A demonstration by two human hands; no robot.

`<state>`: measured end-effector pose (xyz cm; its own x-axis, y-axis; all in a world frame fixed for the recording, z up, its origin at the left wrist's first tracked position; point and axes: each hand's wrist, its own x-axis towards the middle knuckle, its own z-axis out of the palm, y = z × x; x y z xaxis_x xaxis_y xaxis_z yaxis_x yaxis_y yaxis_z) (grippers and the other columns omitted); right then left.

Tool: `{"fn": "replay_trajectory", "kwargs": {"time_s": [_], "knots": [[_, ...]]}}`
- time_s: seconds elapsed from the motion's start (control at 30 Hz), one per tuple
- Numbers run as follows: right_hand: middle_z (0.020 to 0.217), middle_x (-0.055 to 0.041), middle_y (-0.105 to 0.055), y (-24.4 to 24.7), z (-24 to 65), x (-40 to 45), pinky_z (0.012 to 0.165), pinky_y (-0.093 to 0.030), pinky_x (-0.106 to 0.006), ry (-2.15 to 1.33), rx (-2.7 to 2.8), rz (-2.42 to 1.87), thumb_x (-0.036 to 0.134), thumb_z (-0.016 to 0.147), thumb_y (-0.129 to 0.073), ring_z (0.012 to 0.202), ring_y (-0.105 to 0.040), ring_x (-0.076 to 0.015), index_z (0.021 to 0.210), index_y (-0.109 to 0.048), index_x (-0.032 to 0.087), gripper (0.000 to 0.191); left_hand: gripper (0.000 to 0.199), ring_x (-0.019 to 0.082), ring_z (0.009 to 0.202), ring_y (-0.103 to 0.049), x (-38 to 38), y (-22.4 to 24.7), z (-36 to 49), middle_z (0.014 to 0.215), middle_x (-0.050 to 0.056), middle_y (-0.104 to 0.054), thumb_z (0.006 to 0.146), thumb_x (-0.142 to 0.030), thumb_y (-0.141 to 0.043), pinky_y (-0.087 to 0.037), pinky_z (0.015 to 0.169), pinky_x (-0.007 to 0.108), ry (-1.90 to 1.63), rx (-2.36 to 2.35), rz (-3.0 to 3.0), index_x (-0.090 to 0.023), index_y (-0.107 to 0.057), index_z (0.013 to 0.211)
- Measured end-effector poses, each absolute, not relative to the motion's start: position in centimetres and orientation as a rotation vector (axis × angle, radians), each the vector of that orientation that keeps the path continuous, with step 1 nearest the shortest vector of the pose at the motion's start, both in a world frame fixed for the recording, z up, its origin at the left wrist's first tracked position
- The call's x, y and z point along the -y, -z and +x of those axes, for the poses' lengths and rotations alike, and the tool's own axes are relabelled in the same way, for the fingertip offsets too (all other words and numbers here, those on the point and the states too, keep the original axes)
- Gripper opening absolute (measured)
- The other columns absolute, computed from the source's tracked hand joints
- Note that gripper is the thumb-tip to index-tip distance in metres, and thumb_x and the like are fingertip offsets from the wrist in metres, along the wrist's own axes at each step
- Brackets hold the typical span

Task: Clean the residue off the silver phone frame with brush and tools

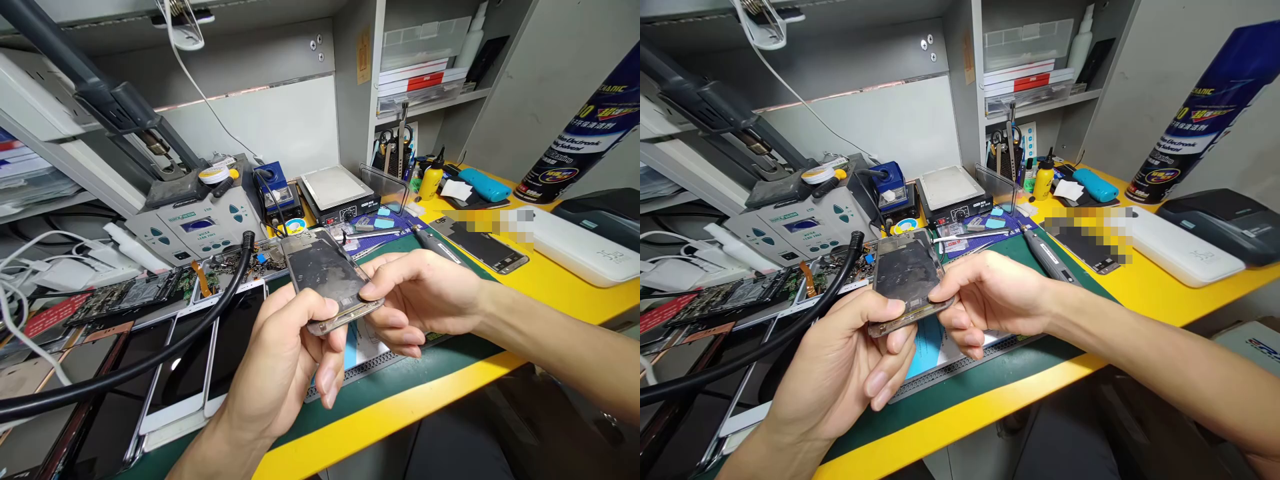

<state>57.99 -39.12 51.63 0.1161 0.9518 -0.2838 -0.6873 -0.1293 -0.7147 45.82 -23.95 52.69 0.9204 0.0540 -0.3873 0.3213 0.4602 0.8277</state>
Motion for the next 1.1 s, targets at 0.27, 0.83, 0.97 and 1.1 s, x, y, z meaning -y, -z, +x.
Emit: {"fn": "replay_trajectory", "kwargs": {"time_s": [0.27,0.83,0.97,1.1], "knots": [[0.049,-0.0001,-0.054,-51.71,57.88,39.07,0.042,-0.048,-0.025,-1.425,0.434,-0.912,0.013,0.08,-0.053,0.038,-0.051,-0.0124,0.068,-0.059,0.013,0.013,0.017,0.011,0.032,-0.046,24.3,-52.44,45.37,0.05,-0.004,-0.058,0.081,-0.02,-0.059,-0.04,0.032,0.021,0.02,-0.321,1.148,-0.019,-0.056,0.064],[0.05,0.0036,-0.05,-51.58,57.86,39.16,0.043,-0.049,-0.023,-1.403,0.464,-0.941,0.015,0.077,-0.057,0.04,-0.05,-0.0107,0.074,-0.056,0.016,0.004,0.013,0.011,0.042,-0.049,24.6,-52.27,44.86,0.054,-0.003,-0.059,0.086,-0.029,-0.06,-0.042,0.042,0.023,-0.07,-0.336,1.372,-0.019,-0.06,0.077],[0.049,0.0054,-0.049,-51.19,57.82,39.02,0.043,-0.049,-0.022,-1.432,0.549,-0.964,0.017,0.072,-0.061,0.039,-0.049,-0.0095,0.075,-0.054,0.017,0.007,0.026,0.01,0.058,-0.052,24.36,-51.82,45.06,0.065,-0.003,-0.06,0.083,-0.042,-0.074,-0.045,0.052,0.02,-0.201,-0.44,1.326,-0.018,-0.064,0.081],[0.047,0.0063,-0.047,-51.06,57.63,38.7,0.039,-0.047,-0.022,-1.411,0.611,-1.021,0.019,0.066,-0.065,0.036,-0.047,-0.0091,0.068,-0.051,0.018,0.014,0.025,0.016,0.08,-0.065,23.78,-51.88,45.33,0.085,-0.001,-0.071,0.078,-0.037,-0.081,-0.054,0.067,0.021,-0.261,-0.503,1.174,-0.018,-0.069,0.09]]}}
